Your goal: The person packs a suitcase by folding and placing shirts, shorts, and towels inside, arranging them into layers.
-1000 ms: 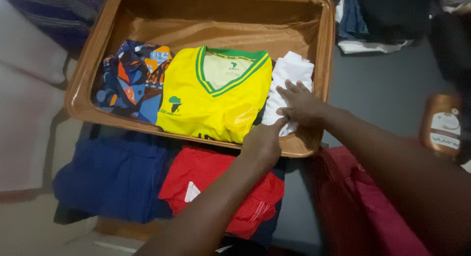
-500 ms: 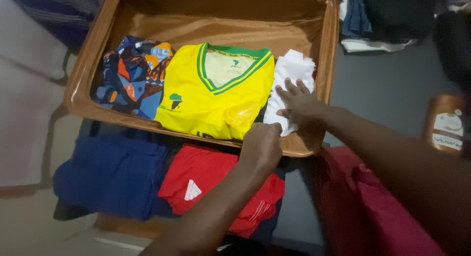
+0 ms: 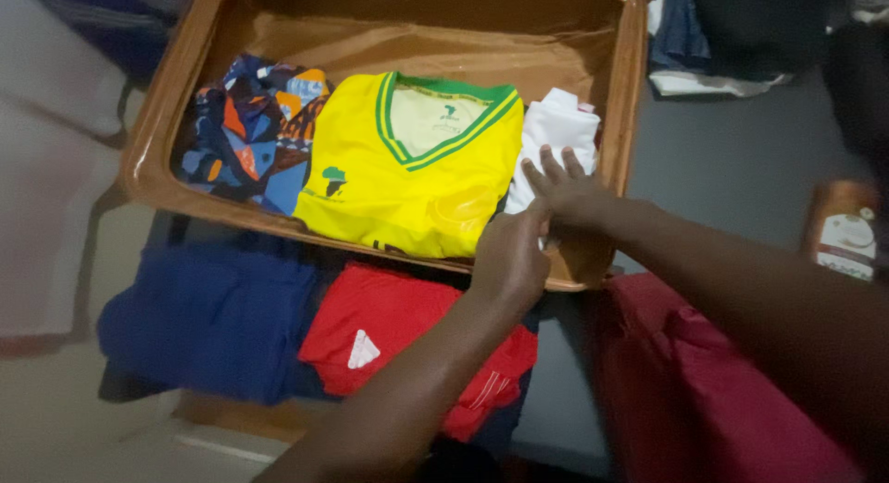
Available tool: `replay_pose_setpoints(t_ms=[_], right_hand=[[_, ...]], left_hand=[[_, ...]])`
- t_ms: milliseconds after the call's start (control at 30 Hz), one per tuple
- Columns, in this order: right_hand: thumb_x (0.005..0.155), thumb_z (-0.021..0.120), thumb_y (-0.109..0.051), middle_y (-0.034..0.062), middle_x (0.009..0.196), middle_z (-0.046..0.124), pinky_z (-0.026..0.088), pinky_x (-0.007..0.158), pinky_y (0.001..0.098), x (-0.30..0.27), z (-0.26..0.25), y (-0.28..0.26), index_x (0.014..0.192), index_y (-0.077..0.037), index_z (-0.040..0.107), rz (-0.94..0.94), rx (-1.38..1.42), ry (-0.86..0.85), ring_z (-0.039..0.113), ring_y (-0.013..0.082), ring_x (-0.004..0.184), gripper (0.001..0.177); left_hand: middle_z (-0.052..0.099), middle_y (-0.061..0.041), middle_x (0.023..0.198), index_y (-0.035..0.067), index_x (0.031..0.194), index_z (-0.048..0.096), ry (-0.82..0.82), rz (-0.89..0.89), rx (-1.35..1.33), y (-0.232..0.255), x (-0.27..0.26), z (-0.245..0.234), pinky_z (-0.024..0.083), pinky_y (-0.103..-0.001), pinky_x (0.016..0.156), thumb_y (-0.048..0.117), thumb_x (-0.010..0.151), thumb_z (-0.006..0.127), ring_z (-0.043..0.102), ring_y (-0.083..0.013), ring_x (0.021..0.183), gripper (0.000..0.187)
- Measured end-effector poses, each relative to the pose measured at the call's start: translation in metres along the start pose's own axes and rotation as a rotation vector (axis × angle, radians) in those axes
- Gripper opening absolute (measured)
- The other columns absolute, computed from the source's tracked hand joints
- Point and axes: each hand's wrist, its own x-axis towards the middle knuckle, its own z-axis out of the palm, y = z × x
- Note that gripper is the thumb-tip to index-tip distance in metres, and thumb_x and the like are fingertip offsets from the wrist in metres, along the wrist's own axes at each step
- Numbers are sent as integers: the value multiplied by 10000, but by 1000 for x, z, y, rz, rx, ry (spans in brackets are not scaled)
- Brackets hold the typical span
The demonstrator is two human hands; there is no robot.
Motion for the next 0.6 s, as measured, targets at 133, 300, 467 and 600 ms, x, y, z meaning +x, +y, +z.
replay_pose_setpoints(t_ms=[133,300,467,600], right_hand=[[753,879,-404,189,1723,-65,131,1242,631,-5,7,-1,1606,-191,125,15,7,21,-38,507,1564,1158],[980,627,-403,367,1626,18,83,1246,613,-8,16,2,1575,89,85,-133,-67,236,1,601,1495,943],[941,556,-342,344,1614,-25,86,1175,576,-42,7,-17,1576,71,98,-53,30,200,-40,562,1469,885],[1036,474,-364,285,1687,25,45,1249,580,-48,-5,-17,1477,-12,410,-130,-211,132,-19,536,1534,567]], left_hand=[[669,-252,779,-46,1024,609,-9,14,159,-4,-2,9,461,-610,745,-76,688,602,631,-488,844,337],[680,-251,830,-14,879,691,114,-10,209,-10,-6,29,495,-573,783,-40,806,595,641,-471,864,123],[687,-255,844,14,820,718,117,34,157,-27,-5,39,516,-562,802,-9,812,571,669,-459,863,149],[678,-275,812,-29,899,659,133,33,144,-43,0,52,518,-575,754,18,862,556,671,-471,820,118]])
